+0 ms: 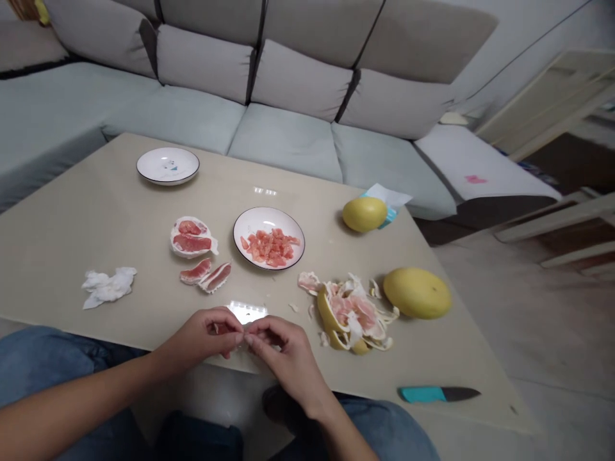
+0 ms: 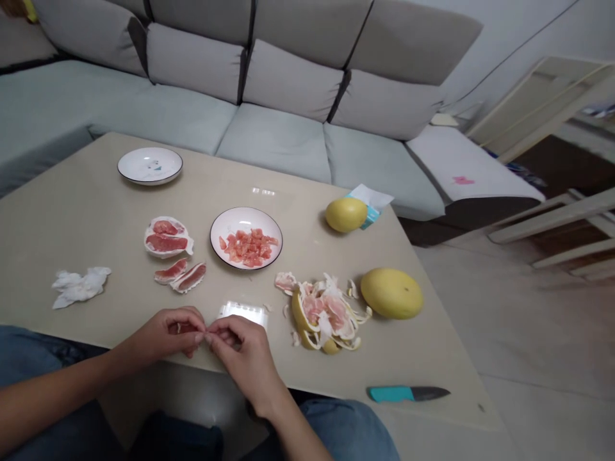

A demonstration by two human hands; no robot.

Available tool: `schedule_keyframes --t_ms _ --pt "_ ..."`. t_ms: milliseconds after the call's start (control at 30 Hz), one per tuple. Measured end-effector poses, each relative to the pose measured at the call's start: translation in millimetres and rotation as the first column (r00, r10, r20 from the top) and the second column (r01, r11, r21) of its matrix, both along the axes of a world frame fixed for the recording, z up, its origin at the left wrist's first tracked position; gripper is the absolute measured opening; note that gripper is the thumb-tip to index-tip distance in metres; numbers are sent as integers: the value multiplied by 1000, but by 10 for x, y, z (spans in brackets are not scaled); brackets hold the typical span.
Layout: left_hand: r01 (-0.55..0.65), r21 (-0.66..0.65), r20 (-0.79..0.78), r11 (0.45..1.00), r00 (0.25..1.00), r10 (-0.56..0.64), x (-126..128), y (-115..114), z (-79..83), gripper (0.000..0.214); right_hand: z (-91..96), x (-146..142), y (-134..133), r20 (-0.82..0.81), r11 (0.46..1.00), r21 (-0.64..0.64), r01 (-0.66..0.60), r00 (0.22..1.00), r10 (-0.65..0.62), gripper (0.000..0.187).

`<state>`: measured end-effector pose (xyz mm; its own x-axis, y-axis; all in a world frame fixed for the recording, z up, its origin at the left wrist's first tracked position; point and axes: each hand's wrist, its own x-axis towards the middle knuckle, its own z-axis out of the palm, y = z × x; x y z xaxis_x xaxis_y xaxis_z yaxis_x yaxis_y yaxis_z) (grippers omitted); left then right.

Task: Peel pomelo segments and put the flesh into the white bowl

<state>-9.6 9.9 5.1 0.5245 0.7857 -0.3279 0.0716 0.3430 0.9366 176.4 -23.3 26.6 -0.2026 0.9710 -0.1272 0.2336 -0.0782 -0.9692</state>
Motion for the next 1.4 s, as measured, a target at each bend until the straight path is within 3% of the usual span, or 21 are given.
schedule_keyframes --t_ms 100,200,333,433,533,600,767,867,933,1033,1100,1200,1400 --pt "-32 -151 34 988 999 38 7 -3 13 29 29 160 64 83 993 117 11 996 -21 9" --pt "-116 -351 154 929 972 180 1 -1 45 31 34 508 147 261 932 342 118 941 -214 11" --pt "-70 -474 317 878 916 245 -13 6 89 16 -55 1000 272 458 785 587 196 720 -522 20" --pt "-10 -468 327 884 927 184 -16 10 110 19 -102 1164 335 542 730 658 185 556 -630 21" --pt "41 -428 342 903 932 120 -13 15 136 12 -80 1157 341 549 682 707 185 465 -695 21" --pt "64 -414 342 908 935 90 -12 19 163 13 -59 1116 321 546 686 705 180 479 -687 19" --pt "98 -447 365 889 928 81 -21 31 218 16 -101 1018 287 546 763 621 178 601 -584 18" --pt "152 -497 416 854 906 81 -15 33 215 17 -117 890 277 439 797 565 213 740 -509 25" --pt "157 -498 427 853 901 83 -3 27 198 19 -88 732 237 322 865 446 232 860 -396 21" --pt "111 -454 417 884 903 101 18 11 159 21 -12 424 120 150 968 217 127 975 -162 10" --pt "76 -418 413 905 903 115 31 2 128 21 25 237 35 58 985 148 85 994 -94 8" --pt "24 -371 398 928 907 135 49 -13 76 21 35 71 -45 -18 988 102 112 994 -110 7" --pt "-101 -178 249 979 958 144 51 -45 -21 29 -5 50 -58 -43 985 72 154 988 -151 9"
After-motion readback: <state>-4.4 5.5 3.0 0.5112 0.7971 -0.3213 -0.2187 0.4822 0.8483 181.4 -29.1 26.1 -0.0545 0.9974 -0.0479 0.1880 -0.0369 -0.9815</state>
